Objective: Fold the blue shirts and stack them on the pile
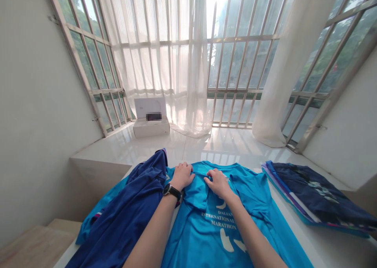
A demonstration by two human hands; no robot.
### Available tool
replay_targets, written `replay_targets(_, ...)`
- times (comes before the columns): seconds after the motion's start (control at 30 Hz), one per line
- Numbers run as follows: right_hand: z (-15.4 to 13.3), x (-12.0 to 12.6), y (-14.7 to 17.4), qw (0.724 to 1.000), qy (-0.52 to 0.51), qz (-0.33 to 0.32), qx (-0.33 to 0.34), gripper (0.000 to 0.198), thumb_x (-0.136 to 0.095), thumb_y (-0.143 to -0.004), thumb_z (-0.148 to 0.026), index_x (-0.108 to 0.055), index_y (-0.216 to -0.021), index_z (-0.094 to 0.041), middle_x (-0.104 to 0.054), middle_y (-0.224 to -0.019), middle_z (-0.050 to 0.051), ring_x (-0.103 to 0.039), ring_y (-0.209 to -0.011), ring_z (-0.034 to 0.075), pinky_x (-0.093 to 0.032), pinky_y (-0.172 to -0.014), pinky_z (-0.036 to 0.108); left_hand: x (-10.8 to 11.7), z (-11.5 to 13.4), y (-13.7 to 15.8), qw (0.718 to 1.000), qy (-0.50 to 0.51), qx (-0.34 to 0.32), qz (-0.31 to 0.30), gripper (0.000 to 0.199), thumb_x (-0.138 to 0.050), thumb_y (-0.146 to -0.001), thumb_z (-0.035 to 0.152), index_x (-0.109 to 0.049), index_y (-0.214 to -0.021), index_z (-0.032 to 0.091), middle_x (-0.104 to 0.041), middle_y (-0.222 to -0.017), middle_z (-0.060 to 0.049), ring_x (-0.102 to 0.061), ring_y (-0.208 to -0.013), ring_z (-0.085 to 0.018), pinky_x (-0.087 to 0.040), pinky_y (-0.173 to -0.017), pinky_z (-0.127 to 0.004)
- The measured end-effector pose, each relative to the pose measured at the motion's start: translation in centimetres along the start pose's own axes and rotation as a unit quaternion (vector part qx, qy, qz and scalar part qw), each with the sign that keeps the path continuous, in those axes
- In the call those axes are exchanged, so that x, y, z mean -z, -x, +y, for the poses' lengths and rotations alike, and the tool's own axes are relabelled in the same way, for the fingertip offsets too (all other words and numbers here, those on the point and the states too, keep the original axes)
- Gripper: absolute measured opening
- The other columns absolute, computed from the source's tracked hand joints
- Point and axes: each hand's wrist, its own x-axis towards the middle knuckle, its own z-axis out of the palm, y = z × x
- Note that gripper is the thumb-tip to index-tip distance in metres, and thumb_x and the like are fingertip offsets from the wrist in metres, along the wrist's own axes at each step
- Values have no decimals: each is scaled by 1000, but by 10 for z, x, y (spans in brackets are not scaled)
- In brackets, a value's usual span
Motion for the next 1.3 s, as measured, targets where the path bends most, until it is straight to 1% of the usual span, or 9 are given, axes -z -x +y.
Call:
replay_targets(0.1,-3,0,-3,997,-71,15,14,12,-55,-83,-32,-62,-85,-22,-68,-93,7,-63,-90,22,-48,-84,34,2,1,1,1000,3,-6,-5,26,-58,-90,35,-67,-111,22,-66,-115,-12,-58,-113,-31,-46,-95,-43)
replay_targets(0.23,-15,0,-5,984,-174,37,21,24,-45,-87,-46,-55,-88,-23,-65,-78,1,-61,-68,18,-48,-65,30,2,0,1,1000,8,-10,-7,26,-57,-92,36,-67,-112,23,-66,-117,-12,-58,-115,-32,-45,-97,-44)
replay_targets(0.37,-25,-2,-6,968,-241,77,-4,38,-40,-87,-58,-51,-97,-23,-58,-68,-2,-53,-56,17,-42,-54,29,2,-4,-1,1000,14,-4,-5,25,-52,-95,36,-67,-108,21,-68,-115,-12,-60,-114,-31,-46,-96,-43)
replay_targets(0.53,-24,-9,-6,955,-274,102,-55,45,-35,-88,-62,-48,-102,-22,-44,-55,-8,-46,-48,16,-37,-48,29,4,-8,-5,1000,29,6,4,22,-48,-97,33,-64,-108,22,-71,-114,-9,-61,-112,-28,-46,-94,-38)
replay_targets(0.67,-23,-17,-5,956,-269,93,-69,43,-51,-79,-62,-54,-96,-22,-52,-59,-5,-53,-56,18,-42,-53,30,6,-10,-7,999,36,22,7,22,-46,-98,33,-61,-110,23,-71,-110,-9,-63,-110,-27,-47,-92,-36)
replay_targets(0.8,-24,-17,-4,965,-254,53,-33,37,-66,-66,-59,-52,-65,-25,-47,-53,-6,-48,-54,15,-39,-52,28,8,-11,-6,999,41,26,8,22,-45,-99,32,-60,-111,22,-71,-108,-9,-64,-108,-27,-47,-90,-35)
replay_targets(0.87,-25,-12,-5,968,-246,47,-20,40,-62,-70,-59,-46,-57,-25,-45,-50,-6,-45,-52,14,-38,-52,28,12,-12,-5,999,43,22,7,21,-45,-99,32,-60,-110,21,-72,-105,-9,-65,-106,-27,-47,-88,-34)
replay_targets(1.07,-26,11,-10,974,-209,90,-14,41,-51,-84,-60,-57,-71,-22,-68,-71,3,-59,-68,20,-46,-65,32,27,-15,-5,999,47,6,17,24,-43,-101,36,-60,-111,22,-71,-104,-9,-64,-103,-25,-47,-87,-32)
replay_targets(1.3,-13,9,-10,989,-106,101,-21,37,-49,-86,-48,-40,-57,-27,-58,-58,1,-53,-57,19,-35,-58,31,17,-10,-5,999,19,31,32,22,-43,-101,30,-61,-106,20,-69,-109,-11,-60,-109,-28,-46,-90,-37)
